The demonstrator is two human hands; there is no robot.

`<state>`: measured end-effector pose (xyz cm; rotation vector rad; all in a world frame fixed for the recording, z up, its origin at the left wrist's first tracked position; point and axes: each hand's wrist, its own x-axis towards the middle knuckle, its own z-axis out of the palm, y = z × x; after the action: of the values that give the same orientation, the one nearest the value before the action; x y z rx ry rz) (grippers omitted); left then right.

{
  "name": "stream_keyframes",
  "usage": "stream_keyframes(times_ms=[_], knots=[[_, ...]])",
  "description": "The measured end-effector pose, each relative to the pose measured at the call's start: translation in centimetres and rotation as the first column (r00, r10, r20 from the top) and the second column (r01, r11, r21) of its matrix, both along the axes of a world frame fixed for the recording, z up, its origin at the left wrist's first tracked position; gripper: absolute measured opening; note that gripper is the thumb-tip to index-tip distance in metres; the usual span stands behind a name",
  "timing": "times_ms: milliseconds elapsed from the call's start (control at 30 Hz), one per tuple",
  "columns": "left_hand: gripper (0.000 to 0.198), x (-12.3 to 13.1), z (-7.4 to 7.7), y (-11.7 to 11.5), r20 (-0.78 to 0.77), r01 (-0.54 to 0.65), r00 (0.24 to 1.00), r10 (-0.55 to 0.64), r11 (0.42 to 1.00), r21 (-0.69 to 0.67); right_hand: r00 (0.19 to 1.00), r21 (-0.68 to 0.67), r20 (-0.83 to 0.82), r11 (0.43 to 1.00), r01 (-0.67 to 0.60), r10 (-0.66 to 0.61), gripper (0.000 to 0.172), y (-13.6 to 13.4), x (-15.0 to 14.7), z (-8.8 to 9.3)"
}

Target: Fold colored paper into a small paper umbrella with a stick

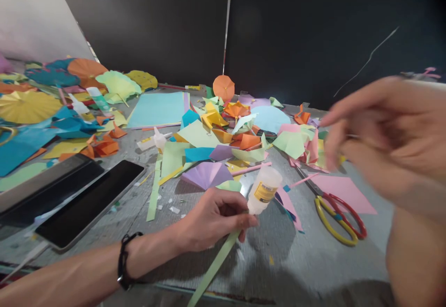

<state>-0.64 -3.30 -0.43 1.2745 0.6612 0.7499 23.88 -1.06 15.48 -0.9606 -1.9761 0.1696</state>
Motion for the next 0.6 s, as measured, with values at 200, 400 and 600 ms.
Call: stream_keyframes(times_ms=[200, 400, 600], knots=[[0.044, 0.0, 0.1, 0.0, 0.010, -0.012, 1.000, 0.012, 1.000, -0.006, 0.813, -0.529, 0.382, 0.825, -0.198, 0.440, 0.037, 1.1, -3.7, -0.9], [0.040, -0.1, 0.7, 0.0, 0.032, -0.005, 0.999, 0.006, 0.999, -0.033, 0.832, -0.337, 0.420, 0.914, -0.226, 0.361, 0.031, 1.1, -4.4, -1.6], [0.048, -0.3, 1.3, -0.1, 0.008, -0.023, 1.000, 0.024, 0.998, -0.053, 0.817, -0.237, 0.402, 0.909, -0.342, 0.412, 0.055, 2.0, -4.7, -3.1]])
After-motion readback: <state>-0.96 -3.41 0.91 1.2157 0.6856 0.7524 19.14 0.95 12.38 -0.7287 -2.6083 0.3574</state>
